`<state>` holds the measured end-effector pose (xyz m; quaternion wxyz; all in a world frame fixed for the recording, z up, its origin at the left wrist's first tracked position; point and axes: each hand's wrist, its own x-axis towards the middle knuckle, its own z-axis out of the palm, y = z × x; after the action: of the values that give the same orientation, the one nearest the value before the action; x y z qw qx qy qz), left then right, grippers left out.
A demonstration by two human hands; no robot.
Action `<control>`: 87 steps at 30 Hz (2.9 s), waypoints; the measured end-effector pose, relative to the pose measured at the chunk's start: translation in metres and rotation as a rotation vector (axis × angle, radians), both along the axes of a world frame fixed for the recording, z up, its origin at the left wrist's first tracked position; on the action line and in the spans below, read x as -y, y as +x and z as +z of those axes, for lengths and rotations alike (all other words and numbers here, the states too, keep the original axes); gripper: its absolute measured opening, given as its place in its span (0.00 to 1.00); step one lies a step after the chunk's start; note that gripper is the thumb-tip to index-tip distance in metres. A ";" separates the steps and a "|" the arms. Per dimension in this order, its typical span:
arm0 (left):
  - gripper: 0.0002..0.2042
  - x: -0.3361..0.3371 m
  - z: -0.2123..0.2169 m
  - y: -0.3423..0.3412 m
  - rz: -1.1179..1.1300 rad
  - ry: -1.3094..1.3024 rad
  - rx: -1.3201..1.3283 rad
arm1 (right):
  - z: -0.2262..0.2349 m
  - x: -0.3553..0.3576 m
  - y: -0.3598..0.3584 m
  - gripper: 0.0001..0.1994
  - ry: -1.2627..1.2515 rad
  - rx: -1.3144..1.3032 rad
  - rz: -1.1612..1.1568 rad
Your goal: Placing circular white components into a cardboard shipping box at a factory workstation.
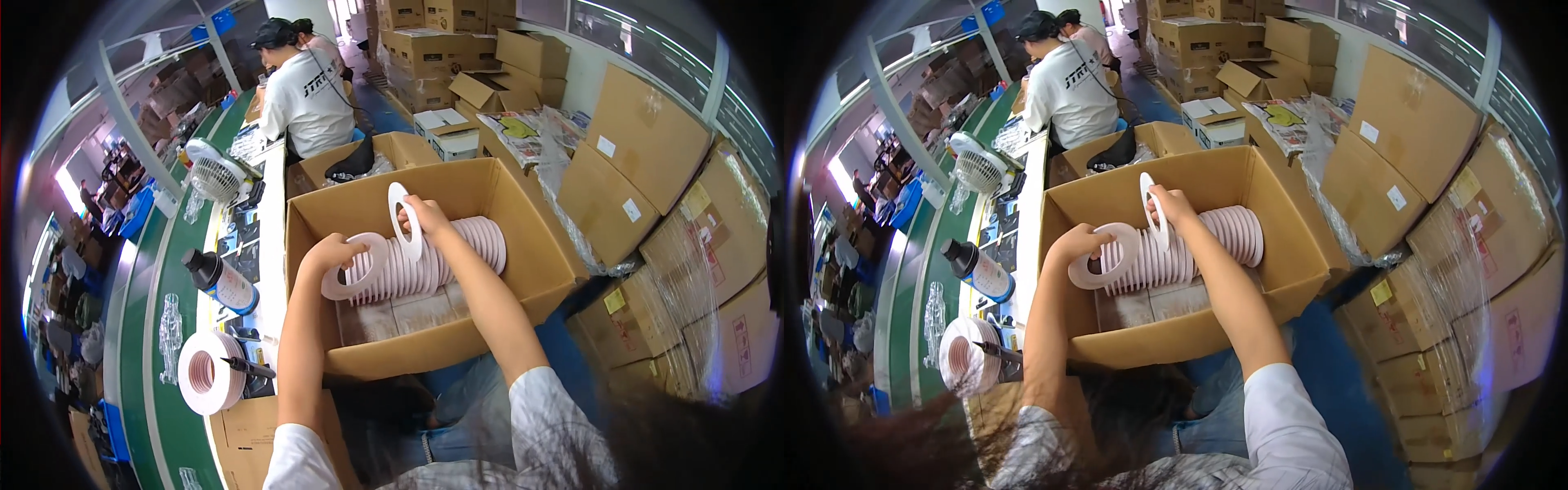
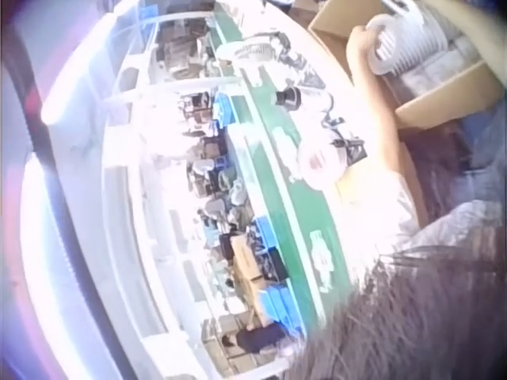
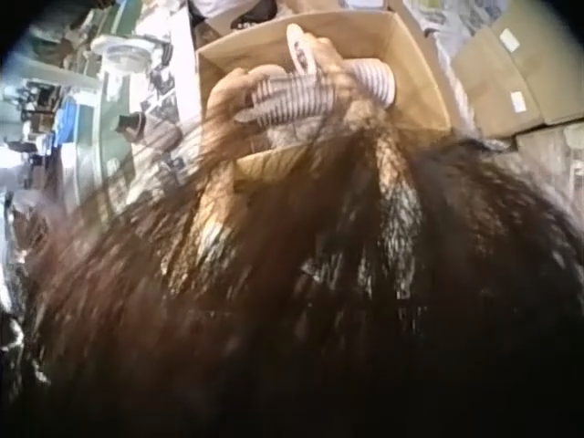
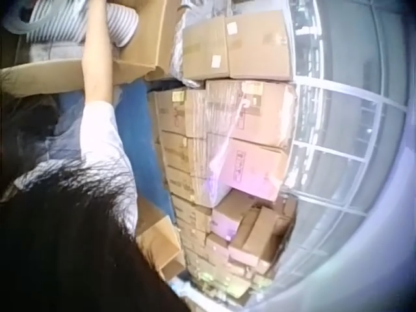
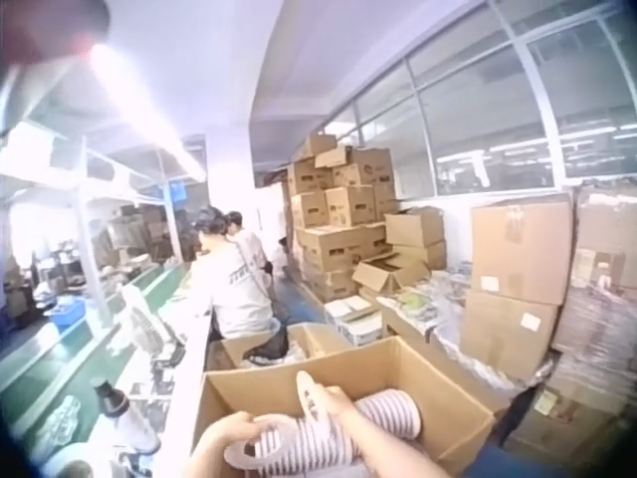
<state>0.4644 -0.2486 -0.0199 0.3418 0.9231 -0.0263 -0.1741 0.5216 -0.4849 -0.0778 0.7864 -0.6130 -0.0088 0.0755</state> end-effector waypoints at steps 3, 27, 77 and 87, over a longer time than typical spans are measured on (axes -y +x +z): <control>0.22 -0.019 -0.017 0.011 0.032 0.141 0.024 | 0.019 0.006 -0.003 0.21 0.065 0.127 0.013; 0.24 -0.021 -0.004 0.002 0.114 0.239 0.133 | 0.043 0.022 -0.022 0.29 0.149 0.401 0.072; 0.21 -0.019 -0.026 0.008 0.143 -0.090 0.349 | 0.007 0.012 -0.022 0.12 -0.337 -0.063 0.118; 0.16 0.021 -0.034 0.016 0.228 0.018 0.486 | 0.000 0.000 -0.026 0.11 -1.272 0.783 -0.167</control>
<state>0.4801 -0.2692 -0.0540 0.3345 0.9379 -0.0019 0.0920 0.4959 -0.4853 -0.0777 0.2229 -0.9299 -0.1959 -0.2172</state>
